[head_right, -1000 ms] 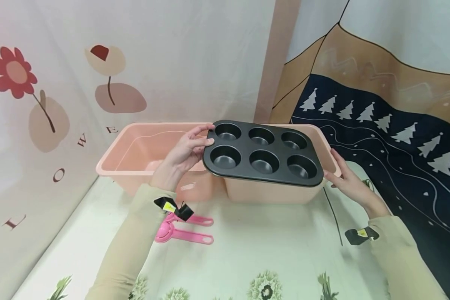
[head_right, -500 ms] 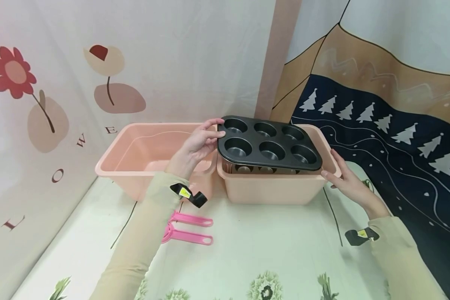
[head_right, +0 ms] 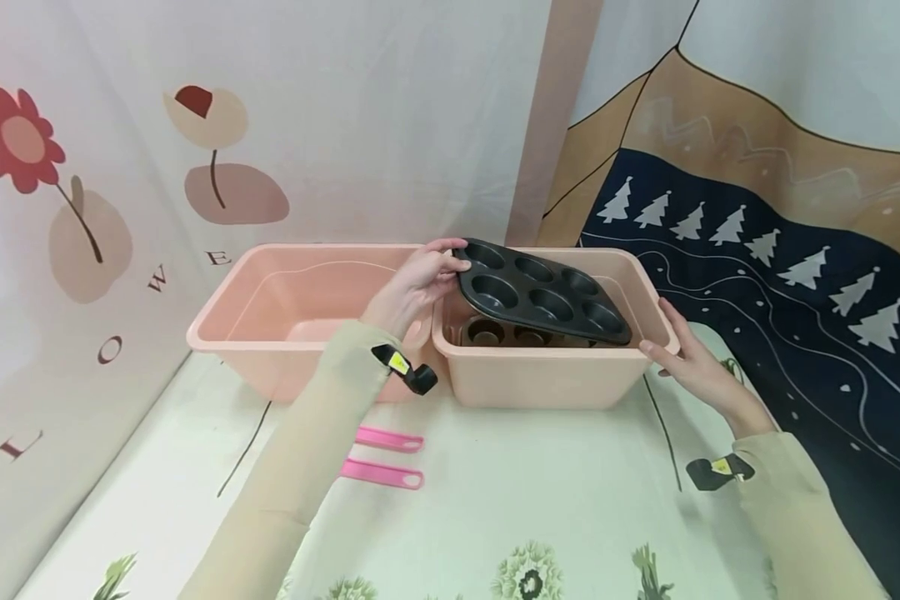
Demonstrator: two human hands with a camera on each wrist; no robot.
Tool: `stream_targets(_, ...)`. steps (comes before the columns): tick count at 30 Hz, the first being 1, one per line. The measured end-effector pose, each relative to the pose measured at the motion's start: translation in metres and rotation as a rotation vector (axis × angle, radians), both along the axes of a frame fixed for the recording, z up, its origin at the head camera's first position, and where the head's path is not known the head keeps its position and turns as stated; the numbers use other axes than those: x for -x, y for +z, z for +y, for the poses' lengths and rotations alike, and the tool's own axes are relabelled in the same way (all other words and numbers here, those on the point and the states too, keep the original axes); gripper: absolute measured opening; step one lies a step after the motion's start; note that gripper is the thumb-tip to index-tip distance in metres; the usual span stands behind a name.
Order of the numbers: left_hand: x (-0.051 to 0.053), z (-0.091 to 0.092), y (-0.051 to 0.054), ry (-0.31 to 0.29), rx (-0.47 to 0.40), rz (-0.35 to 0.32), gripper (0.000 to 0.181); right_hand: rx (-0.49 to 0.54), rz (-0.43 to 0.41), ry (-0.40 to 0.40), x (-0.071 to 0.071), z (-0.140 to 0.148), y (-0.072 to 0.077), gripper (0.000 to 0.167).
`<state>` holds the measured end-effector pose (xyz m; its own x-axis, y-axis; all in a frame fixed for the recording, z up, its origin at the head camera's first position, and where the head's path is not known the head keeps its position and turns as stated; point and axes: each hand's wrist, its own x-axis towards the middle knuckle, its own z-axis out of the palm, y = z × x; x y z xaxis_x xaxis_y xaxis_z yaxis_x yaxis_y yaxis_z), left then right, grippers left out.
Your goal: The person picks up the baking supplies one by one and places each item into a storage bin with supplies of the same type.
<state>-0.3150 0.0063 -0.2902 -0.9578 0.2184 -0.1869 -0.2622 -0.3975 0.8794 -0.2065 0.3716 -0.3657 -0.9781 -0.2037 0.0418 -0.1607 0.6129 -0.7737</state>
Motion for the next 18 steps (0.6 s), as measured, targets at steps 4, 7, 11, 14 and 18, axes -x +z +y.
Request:
stream_targets(4,0.008,0.009,0.005,-0.003,0.043,-0.021,0.041,0.007,0.002,0.000,0.000,0.000,-0.001,0.077)
stream_targets(7,0.013,0.015,0.008,-0.001,0.047,-0.028,0.039,0.009,0.004,0.002,0.001,0.000,-0.001,0.076)
stream_targets(11,0.016,0.021,0.009,-0.013,0.044,-0.033,0.037,0.012,0.006,0.002,0.001,0.001,-0.001,0.076)
stream_targets(14,0.016,0.025,0.007,-0.017,0.051,-0.045,0.037,0.010,0.004,0.000,0.001,0.001,-0.001,0.076)
stream_targets(18,0.015,0.031,0.007,-0.017,0.107,-0.059,0.043,0.007,0.002,-0.004,0.000,0.001,-0.001,0.075)
